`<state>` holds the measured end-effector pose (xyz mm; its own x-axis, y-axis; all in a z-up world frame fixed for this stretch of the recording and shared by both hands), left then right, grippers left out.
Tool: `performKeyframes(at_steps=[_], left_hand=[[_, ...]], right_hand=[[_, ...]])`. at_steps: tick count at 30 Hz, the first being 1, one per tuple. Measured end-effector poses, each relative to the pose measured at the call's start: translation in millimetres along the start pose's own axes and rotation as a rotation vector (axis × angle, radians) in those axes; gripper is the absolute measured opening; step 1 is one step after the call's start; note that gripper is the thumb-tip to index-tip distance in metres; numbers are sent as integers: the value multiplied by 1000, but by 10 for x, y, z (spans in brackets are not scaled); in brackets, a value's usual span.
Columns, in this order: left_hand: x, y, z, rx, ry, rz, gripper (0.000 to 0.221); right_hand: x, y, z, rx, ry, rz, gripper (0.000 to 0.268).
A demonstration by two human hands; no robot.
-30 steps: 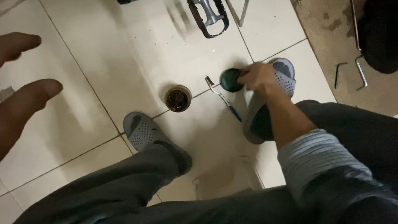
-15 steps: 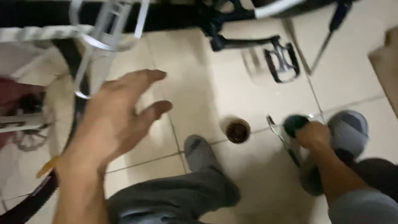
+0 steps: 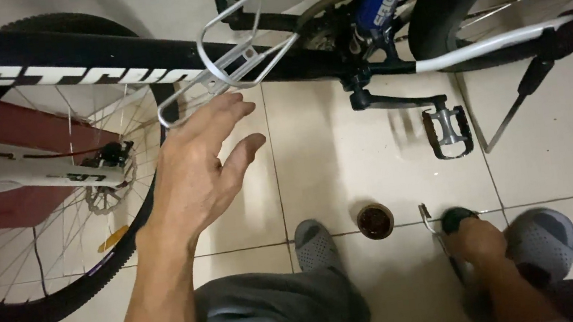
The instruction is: Installing a water bottle cage onto a bicycle frame by aligning it and tightening screws with a hex key.
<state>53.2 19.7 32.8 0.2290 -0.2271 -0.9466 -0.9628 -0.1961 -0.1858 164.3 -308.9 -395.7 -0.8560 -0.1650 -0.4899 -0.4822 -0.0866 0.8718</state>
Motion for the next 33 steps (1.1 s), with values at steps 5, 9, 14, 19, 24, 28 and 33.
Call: performKeyframes(at_steps=[5,9,14,19,24,28,33], left_hand=[[-53,23,20,18,-93,-102,29],[-100,10,14,30,-111,-146,28],[-120,14,4,11,-123,-185,26],[-165,4,-18,35,-124,-230,26],[-198,14,33,25,-124,-303,24],[-183,-13,98,16,-97,-314,27],[-223,-55,149,6,-113,-403,31]], right_hand=[[107,-164,-20,-38,13,-36,65],[225,-446,-71,-113,86,-61,61],[-92,77,126,-89,105,57,50],[48,-192,62,-47,168,-4,35],[-40,-51,129,-122,247,43,30],[-78,-2,82,-86,116,12,50],[-82,-167,-49,-114,-71,-76,54]])
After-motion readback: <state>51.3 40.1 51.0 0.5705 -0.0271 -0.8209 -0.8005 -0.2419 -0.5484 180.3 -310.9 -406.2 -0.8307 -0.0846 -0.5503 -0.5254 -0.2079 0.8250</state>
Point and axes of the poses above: each hand's wrist, its own y-axis away from the middle knuckle, its own x-axis out of the palm, z = x × y, the point moved 6 cm from there along -y, towards the middle knuckle, and after that the axes turned 6 degrees about z, right-handed, at the moved point
